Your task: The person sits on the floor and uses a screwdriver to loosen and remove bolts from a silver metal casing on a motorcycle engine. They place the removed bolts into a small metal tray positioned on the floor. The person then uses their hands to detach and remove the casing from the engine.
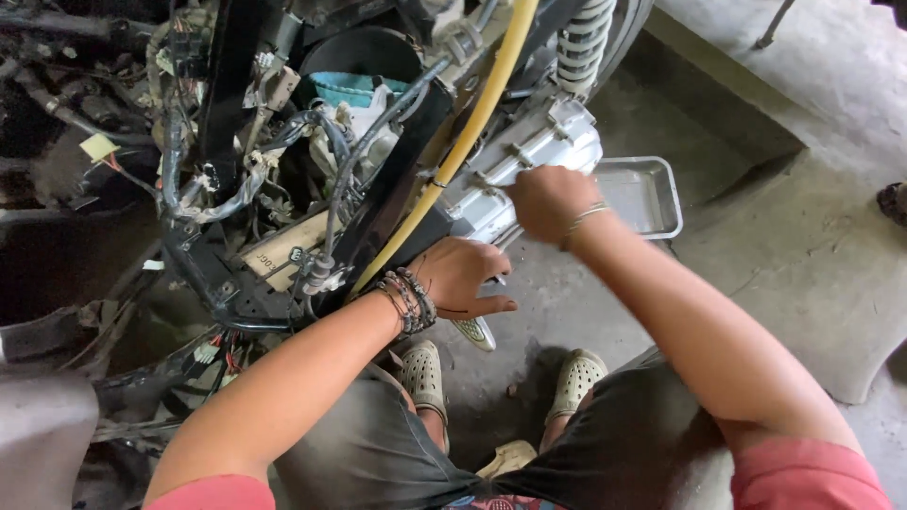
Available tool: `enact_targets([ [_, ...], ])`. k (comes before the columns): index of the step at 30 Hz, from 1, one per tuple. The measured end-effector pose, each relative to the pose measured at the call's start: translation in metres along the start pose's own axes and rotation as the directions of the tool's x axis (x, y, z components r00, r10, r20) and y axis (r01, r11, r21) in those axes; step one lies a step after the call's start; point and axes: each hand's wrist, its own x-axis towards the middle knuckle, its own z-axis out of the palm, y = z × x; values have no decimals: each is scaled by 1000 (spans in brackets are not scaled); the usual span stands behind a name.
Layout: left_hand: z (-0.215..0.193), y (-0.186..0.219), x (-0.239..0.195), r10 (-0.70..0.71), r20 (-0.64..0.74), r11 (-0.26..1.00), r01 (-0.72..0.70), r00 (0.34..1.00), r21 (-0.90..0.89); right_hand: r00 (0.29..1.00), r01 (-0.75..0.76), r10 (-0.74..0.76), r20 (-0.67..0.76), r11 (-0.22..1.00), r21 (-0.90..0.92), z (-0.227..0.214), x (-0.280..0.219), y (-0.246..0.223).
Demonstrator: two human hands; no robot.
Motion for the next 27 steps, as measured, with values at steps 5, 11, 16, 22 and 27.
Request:
enact_targets([
  [5, -2, 4, -4, -22, 0, 995, 22, 1000, 101, 993, 119, -121, -6, 971, 209, 17, 18, -15],
  [11, -7, 10, 2, -76, -71, 990, 83, 995, 112, 997, 76, -77, -7, 955, 287, 26, 20, -15],
  [16, -7, 12, -1, -30, -14, 996, 31, 999, 81, 997, 23, -11, -75, 987, 158, 27, 21, -7],
  [22, -12, 13, -1, -33, 3, 996, 33, 999, 78, 997, 72, -64, -45, 978, 197, 29, 29, 21],
  [27, -9, 11, -2, -27, -3, 997, 28, 1000, 67, 855, 447, -502, -129, 840, -307, 102, 60, 28],
])
